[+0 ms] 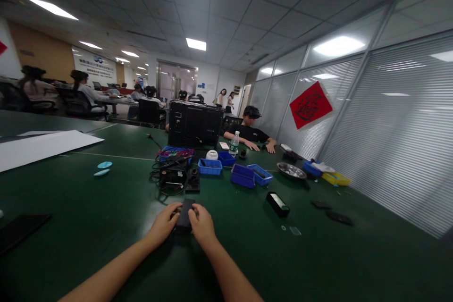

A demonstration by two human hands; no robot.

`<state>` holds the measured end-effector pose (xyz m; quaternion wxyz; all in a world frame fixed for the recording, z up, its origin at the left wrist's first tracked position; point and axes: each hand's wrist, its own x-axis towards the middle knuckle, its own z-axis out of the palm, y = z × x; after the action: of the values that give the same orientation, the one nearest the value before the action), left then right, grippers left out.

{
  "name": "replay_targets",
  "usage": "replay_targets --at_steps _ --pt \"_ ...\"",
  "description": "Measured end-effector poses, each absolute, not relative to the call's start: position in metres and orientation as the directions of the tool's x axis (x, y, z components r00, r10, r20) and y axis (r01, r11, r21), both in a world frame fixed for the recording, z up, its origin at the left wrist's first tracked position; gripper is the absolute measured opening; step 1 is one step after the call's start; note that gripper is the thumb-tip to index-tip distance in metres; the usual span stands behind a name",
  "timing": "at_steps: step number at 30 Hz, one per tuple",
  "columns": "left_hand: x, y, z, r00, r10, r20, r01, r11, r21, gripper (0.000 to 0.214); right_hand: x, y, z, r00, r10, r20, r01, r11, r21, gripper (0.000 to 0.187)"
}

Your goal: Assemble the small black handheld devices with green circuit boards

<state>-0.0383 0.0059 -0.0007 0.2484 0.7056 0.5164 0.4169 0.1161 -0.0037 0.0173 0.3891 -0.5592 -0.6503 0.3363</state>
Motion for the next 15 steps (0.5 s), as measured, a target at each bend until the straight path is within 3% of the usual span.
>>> replay_targets --at_steps 2,5,11,15 --pt "-0.040 0.008 -0.001 0.088 0.930 0.356 0.496 -0.351 0.794 0.032 0.113 0.000 0.012 -0.094 0.994 0.056 0.262 0.079 -0.962 0.043" --pt "-0.042 0.004 0.003 0.059 0.927 0.371 0.492 -0.351 0.797 0.036 0.109 0.003 0.007 -0.113 0.993 0.023 0.088 0.033 -0.996 0.045" --pt "-0.038 -0.011 0.005 0.102 0.908 0.407 0.654 -0.369 0.660 0.051 0.108 0.002 0.006 -0.194 0.981 0.012 -0.038 0.005 -0.999 0.047" --pt "-0.037 -0.011 0.002 0.092 0.915 0.392 0.671 -0.348 0.655 0.049 0.113 0.005 0.006 -0.251 0.968 0.020 -0.065 0.004 -0.998 0.050"
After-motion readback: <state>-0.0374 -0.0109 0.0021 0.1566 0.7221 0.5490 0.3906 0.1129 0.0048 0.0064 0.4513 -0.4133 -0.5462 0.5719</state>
